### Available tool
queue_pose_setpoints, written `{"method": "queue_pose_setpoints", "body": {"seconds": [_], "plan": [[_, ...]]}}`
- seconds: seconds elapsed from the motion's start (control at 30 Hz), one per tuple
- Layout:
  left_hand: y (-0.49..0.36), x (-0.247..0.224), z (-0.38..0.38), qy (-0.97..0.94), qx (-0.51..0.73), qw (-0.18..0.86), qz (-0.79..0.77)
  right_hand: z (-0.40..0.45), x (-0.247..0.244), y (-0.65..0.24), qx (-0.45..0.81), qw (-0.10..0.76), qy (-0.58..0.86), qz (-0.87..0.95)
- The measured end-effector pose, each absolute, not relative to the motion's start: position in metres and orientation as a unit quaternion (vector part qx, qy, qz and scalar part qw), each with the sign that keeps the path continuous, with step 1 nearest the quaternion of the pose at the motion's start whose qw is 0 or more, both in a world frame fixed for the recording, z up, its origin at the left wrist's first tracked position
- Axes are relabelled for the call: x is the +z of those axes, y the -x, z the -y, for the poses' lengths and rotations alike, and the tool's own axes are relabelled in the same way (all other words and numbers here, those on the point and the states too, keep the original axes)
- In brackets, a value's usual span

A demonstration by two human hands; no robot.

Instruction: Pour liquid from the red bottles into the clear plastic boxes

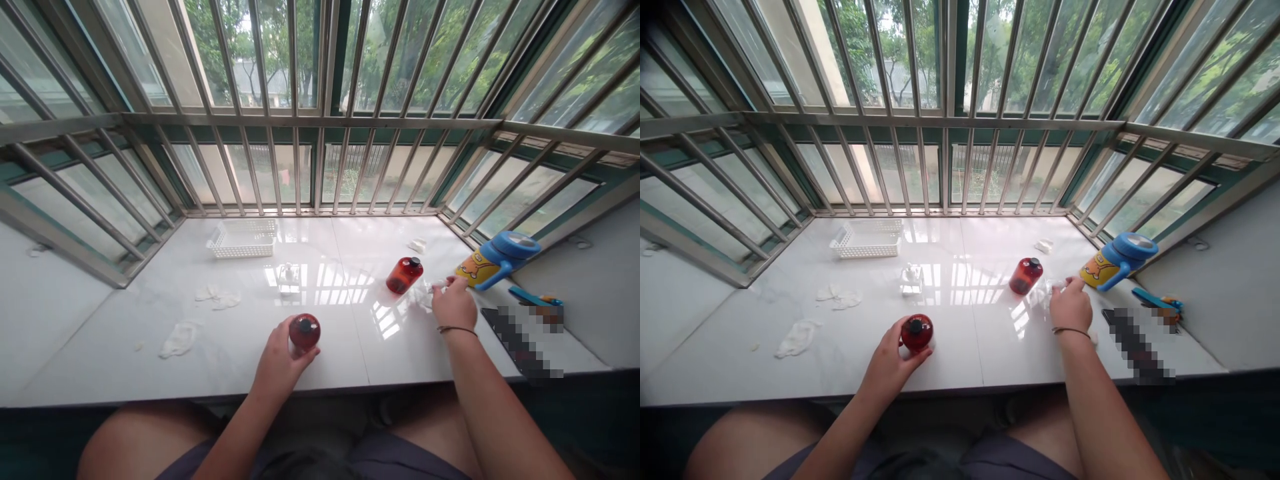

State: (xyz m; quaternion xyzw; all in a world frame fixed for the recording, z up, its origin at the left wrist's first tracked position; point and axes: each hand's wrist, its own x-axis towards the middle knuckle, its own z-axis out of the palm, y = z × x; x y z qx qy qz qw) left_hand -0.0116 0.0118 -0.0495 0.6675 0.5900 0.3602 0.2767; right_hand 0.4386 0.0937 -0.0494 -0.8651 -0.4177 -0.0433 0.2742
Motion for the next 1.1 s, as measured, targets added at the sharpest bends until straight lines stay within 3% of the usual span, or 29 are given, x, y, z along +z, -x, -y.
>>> {"method": "queue_pose_setpoints", "body": {"seconds": [0.53, 1.1], "plan": [[-0.005, -0.052, -0.023, -0.668, 0.361, 0.291, -0.582, -0.17, -0.067, -0.276, 0.033, 0.284, 0.737, 0.612], [-0.178, -0.042, -0.148, -0.709, 0.302, 0.379, -0.512, -0.128, -0.052, -0.432, -0.033, 0.265, 0.756, 0.598]]}}
